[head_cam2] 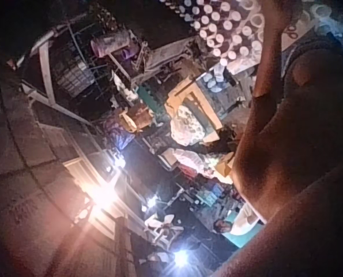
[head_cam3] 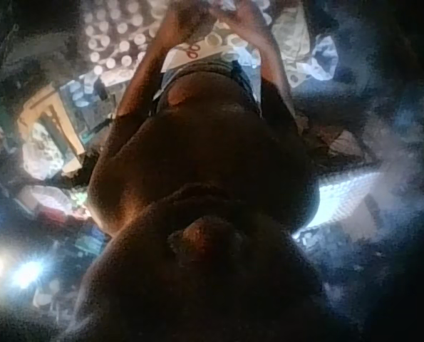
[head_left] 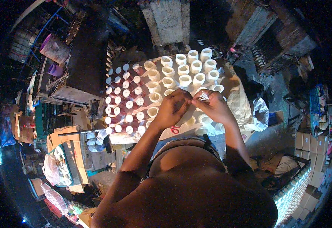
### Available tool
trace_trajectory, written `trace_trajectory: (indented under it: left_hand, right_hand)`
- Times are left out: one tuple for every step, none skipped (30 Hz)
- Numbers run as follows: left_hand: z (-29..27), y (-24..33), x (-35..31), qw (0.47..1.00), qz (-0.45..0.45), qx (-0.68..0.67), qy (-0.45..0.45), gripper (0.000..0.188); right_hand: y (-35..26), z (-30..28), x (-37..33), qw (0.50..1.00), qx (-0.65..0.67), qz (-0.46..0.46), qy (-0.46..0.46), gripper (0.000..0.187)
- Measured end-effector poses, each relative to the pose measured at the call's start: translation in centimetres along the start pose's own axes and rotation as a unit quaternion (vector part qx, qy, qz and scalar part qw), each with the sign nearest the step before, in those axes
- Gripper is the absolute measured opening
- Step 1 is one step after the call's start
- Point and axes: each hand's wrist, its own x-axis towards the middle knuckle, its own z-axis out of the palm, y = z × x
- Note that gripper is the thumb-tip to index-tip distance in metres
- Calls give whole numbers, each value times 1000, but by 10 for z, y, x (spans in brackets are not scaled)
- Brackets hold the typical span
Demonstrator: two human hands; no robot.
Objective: The person repeatedly picks up small white cups and joins them together by hand, placing the assembled units back on the table. The task involves continuous manual assembly of cup pairs in a repetitive sequence.
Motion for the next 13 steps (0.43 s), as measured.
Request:
trace_trajectory:
  left_hand:
    - [0,0,0,1000,9,2,3,7]
    - [1,-4,-2,999,-20,-45,1,10]
    - [2,-8,-5,994,-49,-93,-1,14]
    - [2,-11,-8,987,-79,-140,-3,17]
    - [3,-13,-11,986,-85,-144,9,24]
    - [3,-10,-13,985,-90,-148,21,31]
    - [2,-7,-13,983,-95,-152,33,38]
    - [1,-3,-12,978,-86,-188,35,44]
    - [-2,5,-9,971,-77,-223,35,50]
    - [-3,10,-8,963,-68,-257,36,56]
    - [-5,9,-8,964,-73,-254,25,60]
    - [-7,5,-11,964,-76,-253,15,64]
    - [-10,-2,-15,964,-80,-252,5,67]
  right_hand:
    - [-3,-3,0,1000,-11,-6,-4,15]
    - [-6,-5,0,1000,-22,-13,-8,15]
    - [-9,-8,-1,999,-32,-18,-11,15]
    - [-12,-8,-2,998,-51,-36,4,15]
    - [-15,-8,-2,996,-70,-54,19,14]
    - [-19,-8,-2,993,-89,-73,34,14]
    - [-21,-10,-3,992,-97,-68,34,14]
    - [-23,-12,-4,992,-105,-63,34,14]
    - [-24,-13,-5,992,-111,-58,35,14]
    - [-23,-13,-5,988,-127,-81,46,13]
    - [-23,-13,-6,983,-143,-103,58,13]
    - [-22,-13,-7,977,-161,-124,69,13]
    - [-22,-13,-7,977,-161,-124,70,13]
